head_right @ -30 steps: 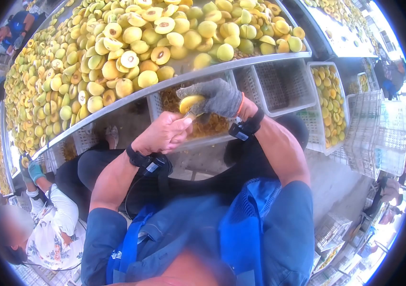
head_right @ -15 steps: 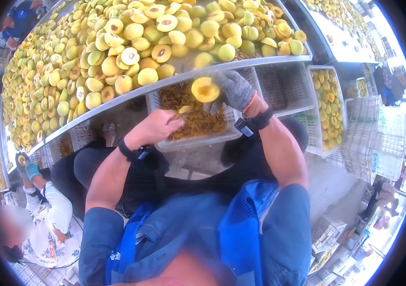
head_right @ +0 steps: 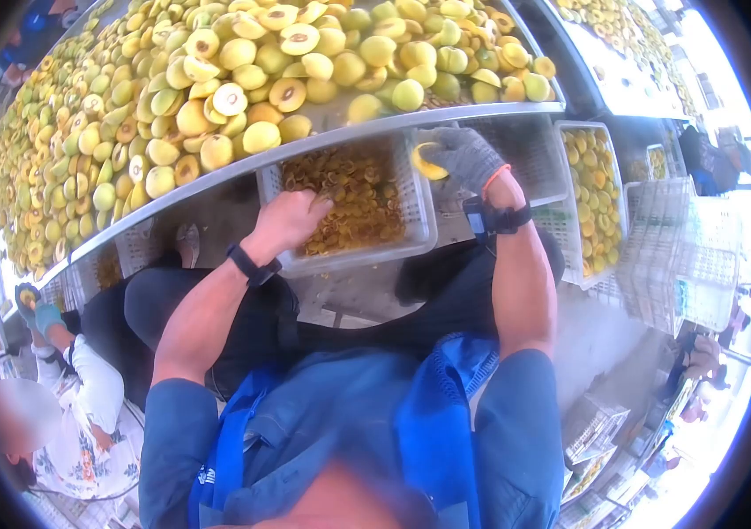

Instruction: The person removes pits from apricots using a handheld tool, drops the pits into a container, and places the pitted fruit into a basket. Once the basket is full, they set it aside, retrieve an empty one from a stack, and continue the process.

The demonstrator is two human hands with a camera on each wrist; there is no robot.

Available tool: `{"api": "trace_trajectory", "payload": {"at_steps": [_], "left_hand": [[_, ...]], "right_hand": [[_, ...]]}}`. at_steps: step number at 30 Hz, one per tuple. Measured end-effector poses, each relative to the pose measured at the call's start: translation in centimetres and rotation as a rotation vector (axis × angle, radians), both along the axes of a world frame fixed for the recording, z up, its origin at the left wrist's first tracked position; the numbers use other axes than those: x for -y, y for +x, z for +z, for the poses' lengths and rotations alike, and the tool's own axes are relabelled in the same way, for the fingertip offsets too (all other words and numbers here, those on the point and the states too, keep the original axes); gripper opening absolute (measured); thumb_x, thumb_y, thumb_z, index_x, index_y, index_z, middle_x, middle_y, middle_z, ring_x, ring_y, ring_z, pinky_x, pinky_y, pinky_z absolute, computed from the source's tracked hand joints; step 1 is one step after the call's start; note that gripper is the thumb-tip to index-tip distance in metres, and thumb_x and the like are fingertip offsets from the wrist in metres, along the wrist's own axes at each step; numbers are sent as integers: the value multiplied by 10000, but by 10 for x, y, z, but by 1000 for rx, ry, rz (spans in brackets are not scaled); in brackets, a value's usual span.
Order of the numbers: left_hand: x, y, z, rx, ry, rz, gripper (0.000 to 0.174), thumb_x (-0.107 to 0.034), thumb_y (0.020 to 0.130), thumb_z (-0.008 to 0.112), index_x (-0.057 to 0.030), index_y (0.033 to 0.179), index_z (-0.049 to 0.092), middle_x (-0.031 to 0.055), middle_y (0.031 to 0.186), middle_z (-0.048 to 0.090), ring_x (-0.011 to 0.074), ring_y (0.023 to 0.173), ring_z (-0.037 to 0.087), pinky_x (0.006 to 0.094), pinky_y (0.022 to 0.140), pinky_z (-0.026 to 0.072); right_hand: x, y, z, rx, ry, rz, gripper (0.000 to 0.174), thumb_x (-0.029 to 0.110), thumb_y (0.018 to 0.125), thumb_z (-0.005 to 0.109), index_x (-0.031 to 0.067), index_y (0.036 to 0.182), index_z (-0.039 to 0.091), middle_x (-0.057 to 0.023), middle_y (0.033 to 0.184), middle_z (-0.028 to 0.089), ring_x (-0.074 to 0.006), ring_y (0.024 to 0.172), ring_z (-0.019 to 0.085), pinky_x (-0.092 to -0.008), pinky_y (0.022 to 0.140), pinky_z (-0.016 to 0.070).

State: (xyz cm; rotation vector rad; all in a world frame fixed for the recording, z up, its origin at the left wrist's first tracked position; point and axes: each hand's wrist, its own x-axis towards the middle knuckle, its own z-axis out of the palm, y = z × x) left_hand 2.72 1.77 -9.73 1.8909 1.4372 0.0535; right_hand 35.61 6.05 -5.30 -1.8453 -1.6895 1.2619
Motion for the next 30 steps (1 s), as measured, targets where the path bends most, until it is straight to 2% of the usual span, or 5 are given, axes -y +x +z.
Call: {"api": "trace_trajectory", "payload": {"at_steps": [8, 15, 24, 27, 30], "left_hand": [[10, 1, -6, 33, 79, -36, 470, -464, 962, 594, -1, 917, 662, 274, 863, 696, 463, 881, 672, 544, 791, 527], [20, 0, 12, 33, 125, -49, 483, -465, 972, 587, 9, 909, 657, 280, 792, 679, 480, 818, 668, 545, 740, 533], [25, -2, 20, 122, 187, -5, 482, -460, 968, 596, 9, 880, 665, 280, 764, 674, 482, 779, 665, 548, 707, 531], [24, -8, 21, 194, 195, 33, 459, -436, 964, 619, 12, 870, 658, 263, 736, 663, 459, 747, 663, 530, 687, 524], [23, -11, 18, 398, 156, 83, 406, -374, 974, 649, 12, 852, 629, 189, 654, 618, 339, 632, 647, 456, 609, 502]], "right_hand": [[-19, 97, -42, 903, 138, -174, 472, 384, 946, 644, 86, 1311, 657, -215, 1202, 705, -407, 1133, 657, -478, 994, 510], [-24, 19, -5, 521, 828, -219, 380, 421, 931, 656, 119, 1152, 725, -119, 1096, 741, -353, 1056, 690, -479, 915, 533], [-87, -88, 32, 889, 189, 5, 555, 421, 781, 790, 76, 1200, 674, -174, 1108, 743, -364, 1090, 693, -461, 909, 552], [-73, -62, 16, 667, 506, -73, 530, 331, 817, 721, 48, 1263, 678, -275, 1193, 692, -411, 1126, 669, -457, 930, 554], [-54, -29, 14, -18, 421, -145, 594, 120, 791, 780, -8, 1349, 623, -194, 1279, 695, -266, 1164, 672, -336, 974, 536]]}}
